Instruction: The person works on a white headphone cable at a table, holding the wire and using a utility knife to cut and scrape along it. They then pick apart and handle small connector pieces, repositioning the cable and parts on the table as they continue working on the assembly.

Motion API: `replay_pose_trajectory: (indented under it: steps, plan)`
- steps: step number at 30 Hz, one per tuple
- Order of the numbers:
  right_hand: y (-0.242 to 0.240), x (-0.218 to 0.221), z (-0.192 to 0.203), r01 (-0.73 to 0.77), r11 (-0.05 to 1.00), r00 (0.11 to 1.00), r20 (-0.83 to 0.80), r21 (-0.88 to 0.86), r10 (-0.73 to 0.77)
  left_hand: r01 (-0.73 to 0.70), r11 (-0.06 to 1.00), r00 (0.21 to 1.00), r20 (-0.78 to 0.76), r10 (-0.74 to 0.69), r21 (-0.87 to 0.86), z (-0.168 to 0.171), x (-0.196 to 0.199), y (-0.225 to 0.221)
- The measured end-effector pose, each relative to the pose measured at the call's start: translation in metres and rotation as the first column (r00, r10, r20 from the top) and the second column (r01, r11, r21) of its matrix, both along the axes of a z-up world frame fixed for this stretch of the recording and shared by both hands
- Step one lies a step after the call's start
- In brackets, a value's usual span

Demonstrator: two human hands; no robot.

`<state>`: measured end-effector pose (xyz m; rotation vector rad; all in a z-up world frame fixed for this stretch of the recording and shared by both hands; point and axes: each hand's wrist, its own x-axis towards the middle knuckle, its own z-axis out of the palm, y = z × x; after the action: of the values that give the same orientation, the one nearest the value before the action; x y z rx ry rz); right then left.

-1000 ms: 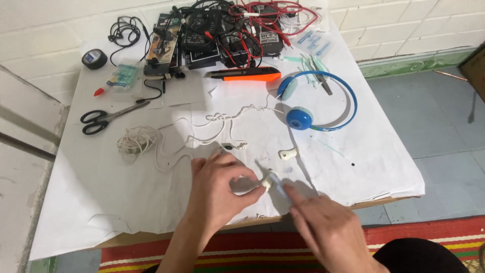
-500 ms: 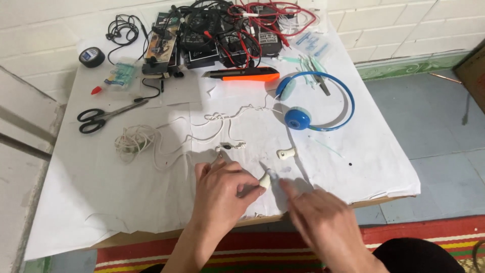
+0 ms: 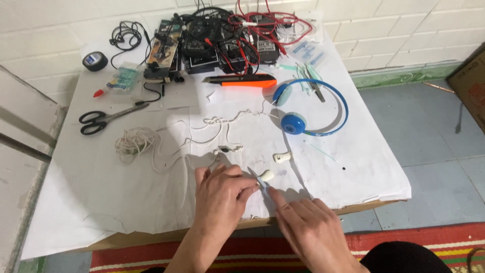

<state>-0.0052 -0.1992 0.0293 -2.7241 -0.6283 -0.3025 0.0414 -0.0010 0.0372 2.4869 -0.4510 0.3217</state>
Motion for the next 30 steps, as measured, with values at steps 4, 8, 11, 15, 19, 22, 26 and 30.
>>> replay_pose_trajectory:
  steps: [4, 8, 11, 15, 19, 22, 26, 30]
  plan:
    - [-0.003, -0.002, -0.003, 0.079, 0.995, 0.997, 0.012, -0.067, -0.079, -0.014, 1.000, 1.000, 0.001, 0.014, 0.024, 0.002, -0.004, -0.001]
    - [-0.013, 0.000, -0.004, 0.238, 0.971, 0.971, 0.005, 0.008, -0.238, -0.024, 0.998, 0.999, 0.033, 0.022, 0.054, 0.002, -0.006, -0.004]
    - [-0.004, -0.003, -0.010, 0.089, 0.996, 0.992, 0.086, 0.022, -0.090, -0.007, 0.996, 0.997, 0.077, 0.000, 0.093, -0.001, -0.006, -0.004]
    - [-0.002, -0.002, -0.017, 0.129, 0.991, 0.991, -0.029, -0.034, -0.130, 0.008, 0.973, 0.999, -0.042, 0.002, 0.230, 0.000, -0.014, -0.004]
    - [0.002, -0.006, -0.022, 0.147, 0.987, 0.989, 0.015, -0.065, -0.146, 0.081, 0.958, 0.995, -0.077, -0.062, 0.275, -0.001, -0.027, -0.005]
    - [0.003, -0.008, -0.016, 0.128, 0.991, 0.991, 0.029, -0.045, -0.127, 0.094, 0.957, 0.995, -0.060, -0.081, 0.274, 0.001, -0.030, -0.004]
    - [0.010, -0.012, -0.014, 0.078, 0.997, 0.985, 0.156, 0.021, -0.080, 0.130, 0.948, 0.991, -0.078, -0.112, 0.291, 0.001, -0.028, -0.002]
    - [0.007, -0.006, -0.013, 0.174, 0.984, 0.983, 0.048, 0.028, -0.175, 0.106, 0.952, 0.992, -0.102, -0.080, 0.285, 0.009, -0.025, 0.006]
